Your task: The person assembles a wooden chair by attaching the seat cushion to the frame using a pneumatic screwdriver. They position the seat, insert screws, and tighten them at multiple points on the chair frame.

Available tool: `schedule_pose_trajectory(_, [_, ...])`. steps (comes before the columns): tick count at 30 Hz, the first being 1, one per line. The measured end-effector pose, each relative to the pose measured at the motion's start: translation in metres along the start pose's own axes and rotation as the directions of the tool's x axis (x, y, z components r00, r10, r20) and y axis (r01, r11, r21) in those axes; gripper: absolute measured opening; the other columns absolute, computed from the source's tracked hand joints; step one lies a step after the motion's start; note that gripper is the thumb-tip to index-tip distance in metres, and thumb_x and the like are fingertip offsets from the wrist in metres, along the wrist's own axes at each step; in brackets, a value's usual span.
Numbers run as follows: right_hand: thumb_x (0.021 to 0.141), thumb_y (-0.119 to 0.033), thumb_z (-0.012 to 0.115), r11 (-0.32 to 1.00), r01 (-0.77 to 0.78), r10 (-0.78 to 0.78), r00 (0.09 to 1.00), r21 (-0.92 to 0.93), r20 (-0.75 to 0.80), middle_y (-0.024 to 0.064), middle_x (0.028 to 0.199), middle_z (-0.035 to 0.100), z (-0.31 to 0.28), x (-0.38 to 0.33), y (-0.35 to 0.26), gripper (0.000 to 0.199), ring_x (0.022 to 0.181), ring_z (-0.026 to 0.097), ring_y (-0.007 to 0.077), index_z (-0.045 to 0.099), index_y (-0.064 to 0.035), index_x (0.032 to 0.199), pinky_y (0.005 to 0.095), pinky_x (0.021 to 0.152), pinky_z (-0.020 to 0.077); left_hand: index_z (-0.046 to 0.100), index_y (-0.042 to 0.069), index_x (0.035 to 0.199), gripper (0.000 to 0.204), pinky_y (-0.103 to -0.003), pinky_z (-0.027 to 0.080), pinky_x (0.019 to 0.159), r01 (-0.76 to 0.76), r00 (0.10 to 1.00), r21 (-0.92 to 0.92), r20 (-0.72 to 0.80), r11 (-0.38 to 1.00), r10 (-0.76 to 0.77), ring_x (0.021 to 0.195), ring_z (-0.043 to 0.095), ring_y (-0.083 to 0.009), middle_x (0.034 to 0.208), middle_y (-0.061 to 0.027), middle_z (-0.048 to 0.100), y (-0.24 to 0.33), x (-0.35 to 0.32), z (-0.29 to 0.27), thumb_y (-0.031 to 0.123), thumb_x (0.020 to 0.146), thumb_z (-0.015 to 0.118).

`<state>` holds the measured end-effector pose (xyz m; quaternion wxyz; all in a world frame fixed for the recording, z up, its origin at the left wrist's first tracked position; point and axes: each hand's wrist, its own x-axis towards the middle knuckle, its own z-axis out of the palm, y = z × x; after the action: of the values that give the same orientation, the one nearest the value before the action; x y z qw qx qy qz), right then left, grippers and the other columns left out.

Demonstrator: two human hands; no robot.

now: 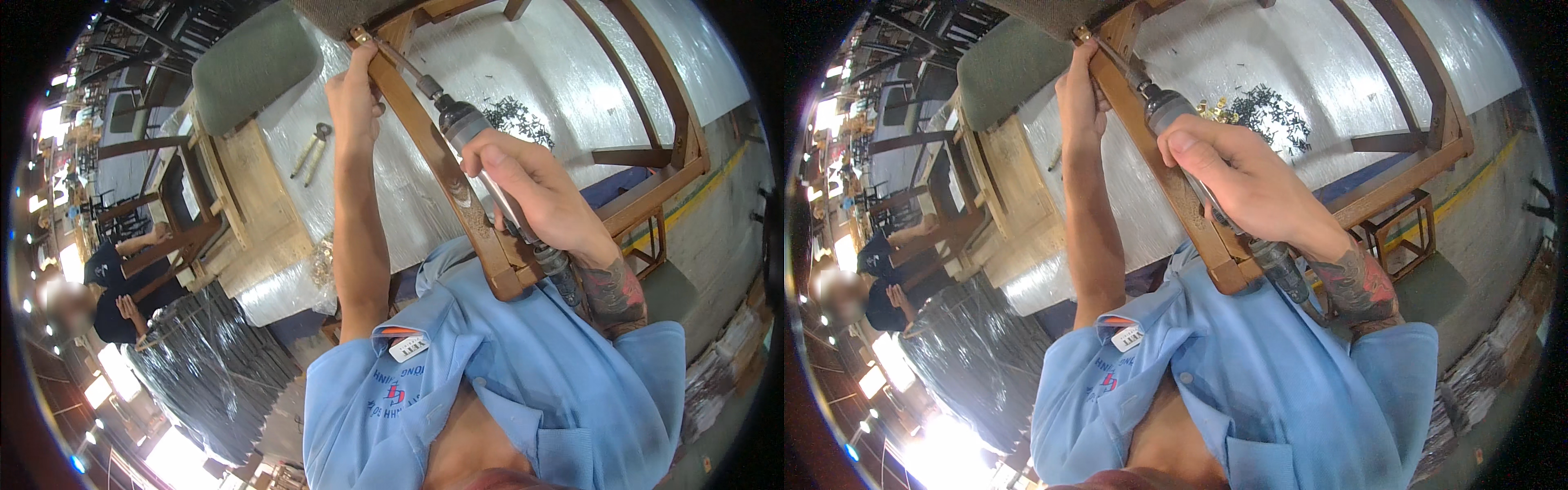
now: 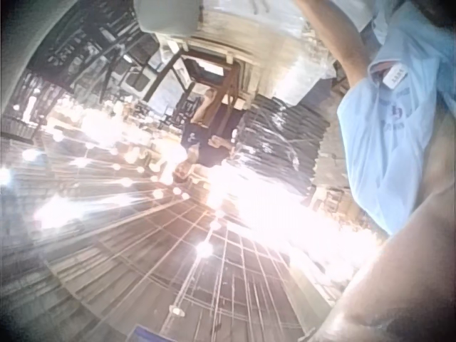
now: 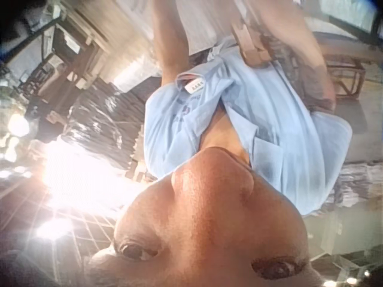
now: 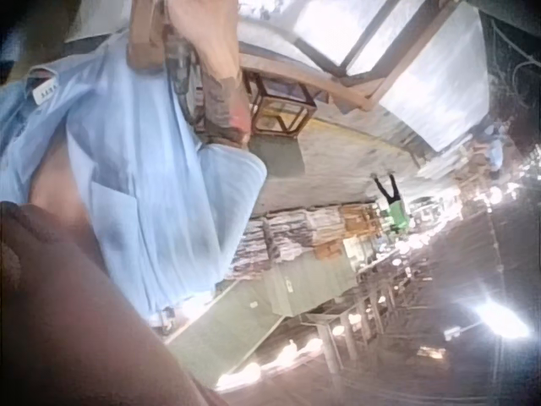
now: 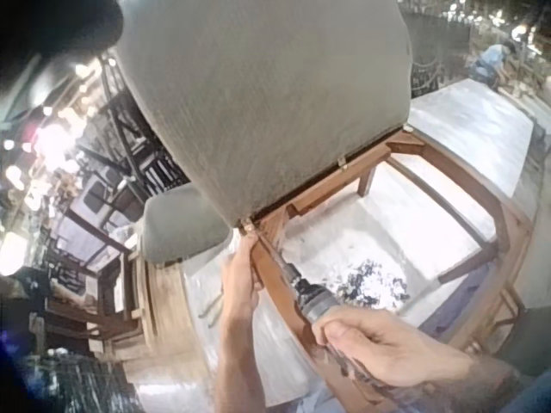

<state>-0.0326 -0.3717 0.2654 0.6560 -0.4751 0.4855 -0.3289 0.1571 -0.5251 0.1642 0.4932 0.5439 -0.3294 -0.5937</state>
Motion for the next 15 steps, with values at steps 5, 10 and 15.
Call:
schedule_pose_trajectory(5, [0.105,-0.038,0.041,0.999,0.048,-0.048,0.999,0.007,-0.027,-0.0006,0.077,0.051,0.007,0.005,0.003,0.038,0.065,0.05,0.0076,0.058,-0.005,0.095,0.0265,0.055,0.0476,0.055,0.004,0.061,0.041,-0.025,0.018,0.038,-0.019,1.0,0.048,-0.015,0.999,0.019,0.043,0.031,-0.0043,0.054,0.0031,0.042,0.002,0.004,0.002,0.034,0.085,0.069])
schedule_pose_trajectory(10, [0.105,-0.038,0.04,0.993,0.108,-0.109,0.994,-0.048,-0.015,0.0006,0.082,0.052,0.01,0.013,0.007,0.038,0.068,0.052,0.0087,0.058,-0.0059,0.096,0.0261,0.056,0.0485,0.052,0.006,0.056,0.045,-0.025,0.019,0.038,-0.071,0.997,0.096,-0.021,0.993,0.073,0.042,0.031,-0.0048,0.053,0.0035,0.041,0.0,0.006,0.003,0.036,0.086,0.067])
schedule_pose_trajectory(15, [0.106,-0.039,0.038,0.996,0.054,-0.055,0.998,-0.07,-0.016,0.0006,0.088,0.052,0.011,0.015,0.002,0.039,0.066,0.053,0.0075,0.057,-0.0068,0.096,0.0237,0.057,0.0491,0.058,-0.001,0.059,0.047,-0.027,0.026,0.043,-0.144,0.988,0.157,-0.037,0.977,0.152,0.048,0.037,-0.0069,0.056,-0.0001,0.048,0.0,0.009,0.003,0.035,0.089,0.065])
